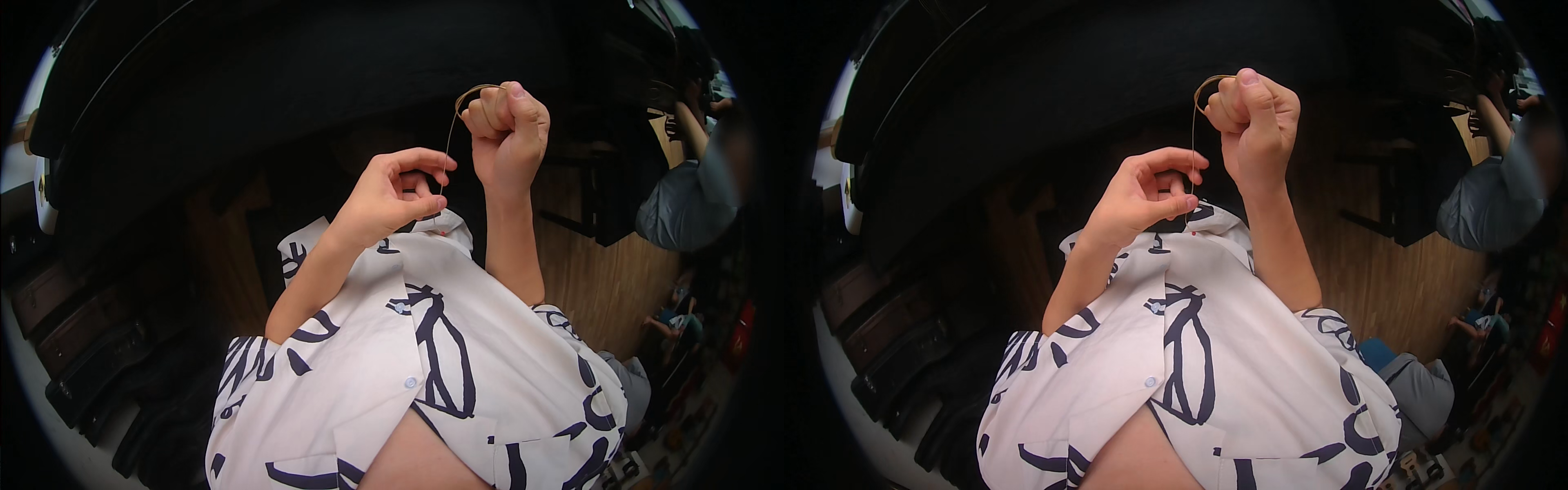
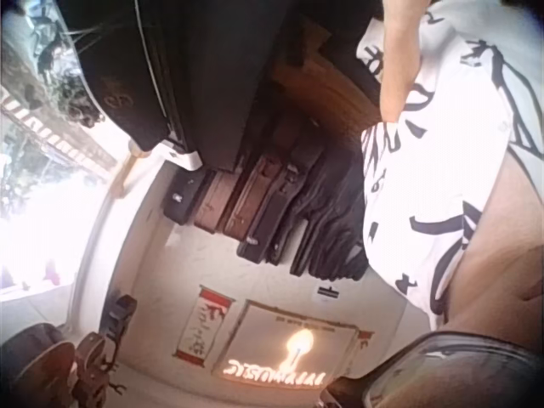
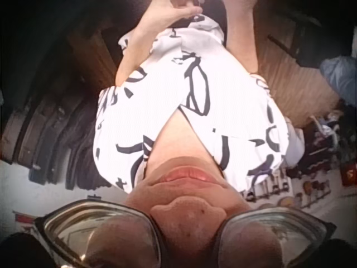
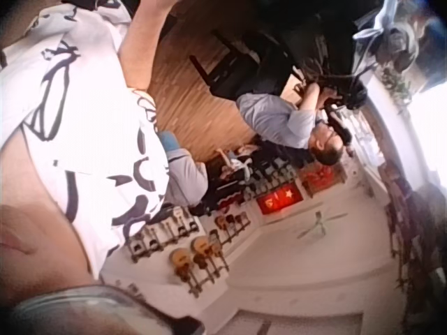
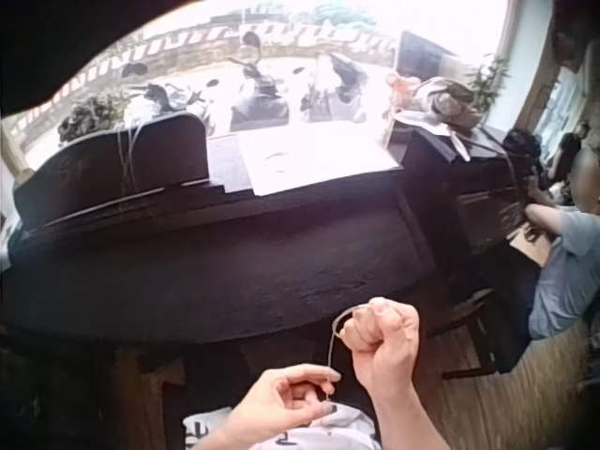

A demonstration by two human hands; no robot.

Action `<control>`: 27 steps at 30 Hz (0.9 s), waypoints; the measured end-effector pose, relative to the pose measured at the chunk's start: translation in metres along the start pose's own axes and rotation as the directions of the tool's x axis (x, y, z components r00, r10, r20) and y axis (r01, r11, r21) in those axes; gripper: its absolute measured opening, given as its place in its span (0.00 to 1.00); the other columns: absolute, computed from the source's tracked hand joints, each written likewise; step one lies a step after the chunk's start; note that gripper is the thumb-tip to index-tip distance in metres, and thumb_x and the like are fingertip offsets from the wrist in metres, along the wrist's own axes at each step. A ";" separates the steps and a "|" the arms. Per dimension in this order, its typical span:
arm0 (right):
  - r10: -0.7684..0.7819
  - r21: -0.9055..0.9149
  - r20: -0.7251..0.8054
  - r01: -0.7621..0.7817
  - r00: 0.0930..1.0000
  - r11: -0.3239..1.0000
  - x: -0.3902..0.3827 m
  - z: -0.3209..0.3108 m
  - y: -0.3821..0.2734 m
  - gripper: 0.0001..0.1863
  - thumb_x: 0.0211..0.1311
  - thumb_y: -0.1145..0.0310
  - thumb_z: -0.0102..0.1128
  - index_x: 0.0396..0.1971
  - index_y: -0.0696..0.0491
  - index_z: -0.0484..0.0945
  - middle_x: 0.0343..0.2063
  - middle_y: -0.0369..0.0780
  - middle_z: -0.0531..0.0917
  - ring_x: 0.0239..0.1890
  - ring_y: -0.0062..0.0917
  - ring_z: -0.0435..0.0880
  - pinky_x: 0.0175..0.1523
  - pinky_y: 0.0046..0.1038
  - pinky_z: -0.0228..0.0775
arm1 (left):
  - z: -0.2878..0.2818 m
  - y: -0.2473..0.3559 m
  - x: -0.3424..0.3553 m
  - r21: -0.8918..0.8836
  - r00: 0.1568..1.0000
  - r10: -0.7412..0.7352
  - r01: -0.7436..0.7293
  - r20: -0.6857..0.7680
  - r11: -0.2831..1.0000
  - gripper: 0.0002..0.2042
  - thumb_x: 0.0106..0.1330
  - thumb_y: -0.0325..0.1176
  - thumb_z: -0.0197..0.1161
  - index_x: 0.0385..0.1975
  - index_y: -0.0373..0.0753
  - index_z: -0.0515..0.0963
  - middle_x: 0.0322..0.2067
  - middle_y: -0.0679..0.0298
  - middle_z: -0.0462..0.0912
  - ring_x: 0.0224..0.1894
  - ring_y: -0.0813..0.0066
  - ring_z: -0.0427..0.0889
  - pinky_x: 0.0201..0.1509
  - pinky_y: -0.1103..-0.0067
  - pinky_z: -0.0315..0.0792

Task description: The person shapes a thin wire into a circular loop by hand, repeatedly bending and adjusting the ends to form a closed ring. They place the finished loop on a white sheet of paper on the table and then pick up a new piece of wire to repeat the process.

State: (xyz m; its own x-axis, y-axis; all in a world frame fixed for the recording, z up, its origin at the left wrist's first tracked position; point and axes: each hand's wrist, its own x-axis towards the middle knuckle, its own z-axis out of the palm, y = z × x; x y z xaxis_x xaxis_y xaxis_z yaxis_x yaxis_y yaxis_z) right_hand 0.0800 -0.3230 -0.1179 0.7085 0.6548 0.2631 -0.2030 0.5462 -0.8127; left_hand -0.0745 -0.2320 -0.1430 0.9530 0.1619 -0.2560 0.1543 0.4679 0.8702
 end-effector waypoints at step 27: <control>0.308 0.429 0.071 -0.308 0.949 0.849 -0.006 0.019 0.015 0.22 0.75 0.63 0.45 0.16 0.48 0.57 0.13 0.28 0.54 0.14 0.13 0.48 0.21 0.21 0.44 | 0.001 0.026 0.012 -0.184 0.895 0.352 -0.408 -0.275 0.894 0.13 0.61 0.25 0.72 0.44 0.33 0.81 0.32 0.62 0.85 0.23 0.85 0.74 0.25 0.87 0.69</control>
State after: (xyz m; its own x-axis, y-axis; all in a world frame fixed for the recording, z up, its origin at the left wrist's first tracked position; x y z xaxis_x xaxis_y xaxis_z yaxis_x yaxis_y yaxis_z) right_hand 0.0595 -0.3088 -0.1216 0.5616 0.8266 0.0364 -0.6803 0.4864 -0.5483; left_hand -0.0588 -0.2189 -0.1233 0.8355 0.5481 -0.0384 -0.2991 0.5123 0.8050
